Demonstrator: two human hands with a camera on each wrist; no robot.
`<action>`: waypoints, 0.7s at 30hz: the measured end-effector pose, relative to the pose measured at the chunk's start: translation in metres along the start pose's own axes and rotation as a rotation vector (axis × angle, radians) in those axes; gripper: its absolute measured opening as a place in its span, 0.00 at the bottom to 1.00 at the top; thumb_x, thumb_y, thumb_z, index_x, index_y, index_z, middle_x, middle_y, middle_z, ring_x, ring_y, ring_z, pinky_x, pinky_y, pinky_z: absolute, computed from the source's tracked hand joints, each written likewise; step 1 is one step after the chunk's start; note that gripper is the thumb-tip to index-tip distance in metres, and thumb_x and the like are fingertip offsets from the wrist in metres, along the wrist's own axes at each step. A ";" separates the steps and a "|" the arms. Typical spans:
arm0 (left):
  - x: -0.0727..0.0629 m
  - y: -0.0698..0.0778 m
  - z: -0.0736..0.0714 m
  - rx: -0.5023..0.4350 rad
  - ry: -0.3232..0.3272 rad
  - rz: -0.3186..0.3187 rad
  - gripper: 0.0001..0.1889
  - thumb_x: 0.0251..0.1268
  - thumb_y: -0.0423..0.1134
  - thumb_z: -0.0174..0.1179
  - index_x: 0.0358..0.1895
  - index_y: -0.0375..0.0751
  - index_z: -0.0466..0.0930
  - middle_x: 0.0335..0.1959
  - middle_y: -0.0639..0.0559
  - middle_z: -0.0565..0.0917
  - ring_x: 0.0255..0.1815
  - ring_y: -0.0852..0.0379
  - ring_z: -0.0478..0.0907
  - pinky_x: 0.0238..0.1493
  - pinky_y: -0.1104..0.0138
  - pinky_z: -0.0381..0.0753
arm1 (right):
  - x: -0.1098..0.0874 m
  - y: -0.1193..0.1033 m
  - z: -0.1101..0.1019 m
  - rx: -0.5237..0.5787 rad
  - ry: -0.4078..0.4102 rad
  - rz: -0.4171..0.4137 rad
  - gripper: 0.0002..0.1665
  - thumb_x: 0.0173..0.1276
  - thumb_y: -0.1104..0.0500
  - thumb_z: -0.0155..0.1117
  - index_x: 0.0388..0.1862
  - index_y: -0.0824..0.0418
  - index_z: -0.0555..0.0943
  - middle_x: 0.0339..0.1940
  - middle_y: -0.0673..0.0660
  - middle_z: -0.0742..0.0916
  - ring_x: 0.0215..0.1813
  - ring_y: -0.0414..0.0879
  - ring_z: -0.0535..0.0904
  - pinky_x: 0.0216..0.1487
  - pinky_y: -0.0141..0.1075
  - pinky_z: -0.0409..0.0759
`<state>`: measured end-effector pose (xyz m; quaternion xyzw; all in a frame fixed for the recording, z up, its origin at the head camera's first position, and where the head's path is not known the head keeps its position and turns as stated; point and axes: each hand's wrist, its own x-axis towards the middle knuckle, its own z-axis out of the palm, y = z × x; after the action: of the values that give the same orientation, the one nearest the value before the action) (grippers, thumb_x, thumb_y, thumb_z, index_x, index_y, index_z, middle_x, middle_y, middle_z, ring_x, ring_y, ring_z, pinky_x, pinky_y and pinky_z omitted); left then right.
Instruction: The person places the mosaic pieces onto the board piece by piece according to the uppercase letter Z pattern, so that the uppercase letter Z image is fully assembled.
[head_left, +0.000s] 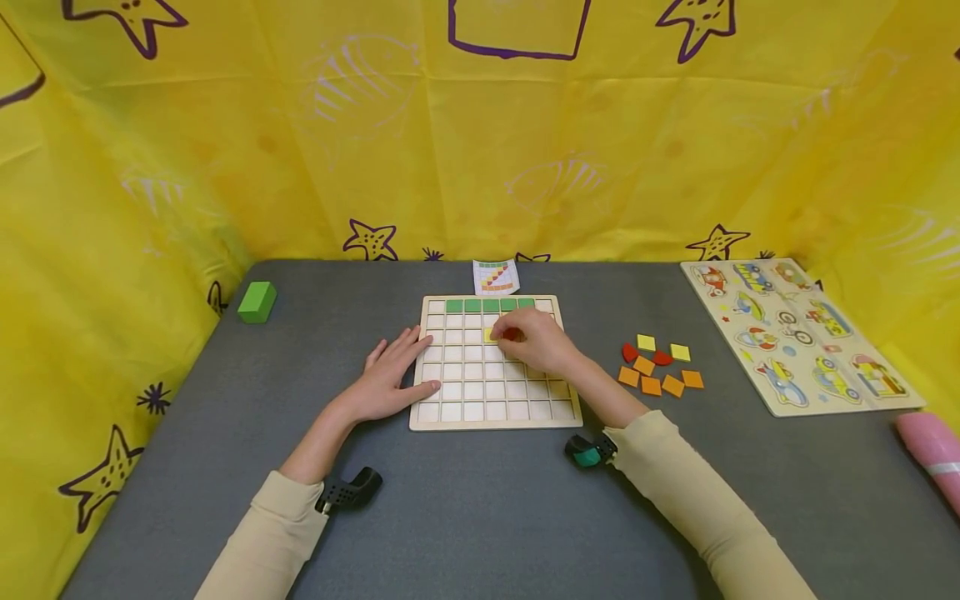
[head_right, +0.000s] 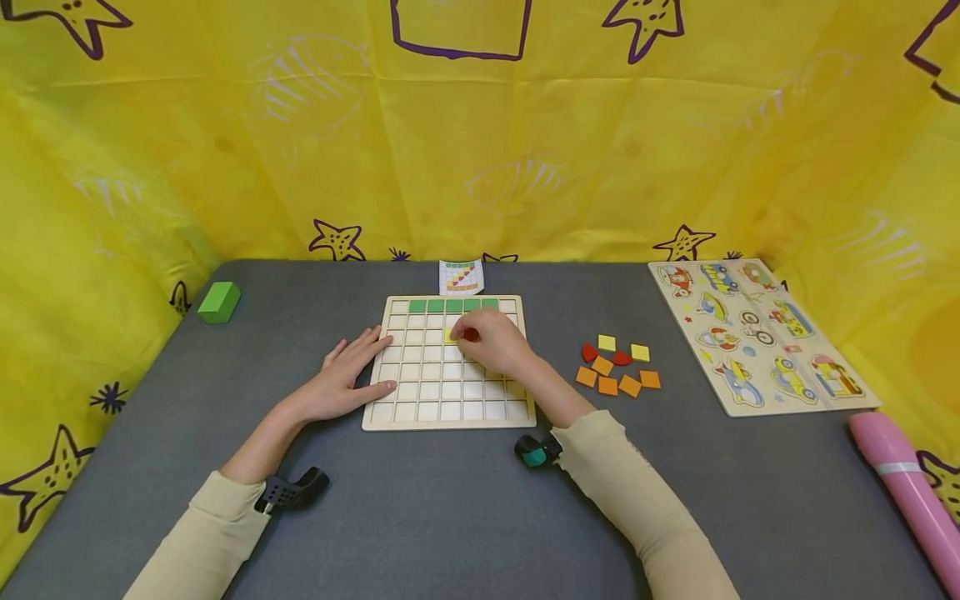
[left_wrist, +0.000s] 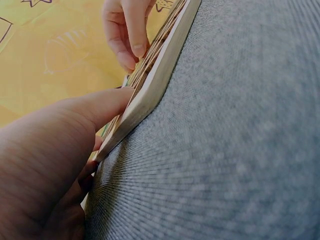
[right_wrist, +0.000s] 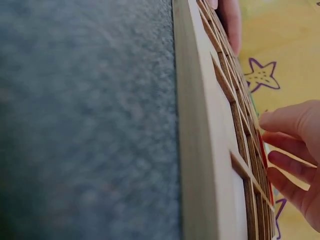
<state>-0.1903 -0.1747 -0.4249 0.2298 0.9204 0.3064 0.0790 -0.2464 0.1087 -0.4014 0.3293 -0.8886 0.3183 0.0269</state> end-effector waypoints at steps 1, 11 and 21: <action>0.000 0.000 0.000 0.001 0.000 0.000 0.41 0.67 0.53 0.59 0.77 0.37 0.53 0.79 0.40 0.46 0.79 0.44 0.38 0.71 0.45 0.31 | -0.002 0.000 0.000 0.014 0.008 0.012 0.05 0.65 0.65 0.66 0.38 0.61 0.86 0.37 0.52 0.86 0.42 0.48 0.77 0.48 0.43 0.75; 0.001 0.000 0.001 0.002 0.012 0.014 0.41 0.68 0.52 0.59 0.77 0.36 0.53 0.78 0.38 0.47 0.79 0.43 0.39 0.71 0.43 0.32 | -0.032 0.008 -0.015 0.172 0.070 0.219 0.06 0.68 0.60 0.65 0.40 0.57 0.88 0.39 0.50 0.87 0.43 0.44 0.80 0.46 0.39 0.80; 0.000 0.003 -0.002 0.001 -0.001 -0.002 0.41 0.68 0.53 0.59 0.77 0.37 0.52 0.79 0.39 0.46 0.79 0.44 0.38 0.71 0.44 0.32 | -0.071 0.025 -0.051 0.073 0.062 0.299 0.08 0.68 0.60 0.66 0.44 0.58 0.86 0.39 0.53 0.87 0.39 0.47 0.81 0.44 0.42 0.81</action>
<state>-0.1894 -0.1738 -0.4218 0.2291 0.9208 0.3056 0.0795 -0.2146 0.1934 -0.3927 0.1840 -0.9144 0.3606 -0.0055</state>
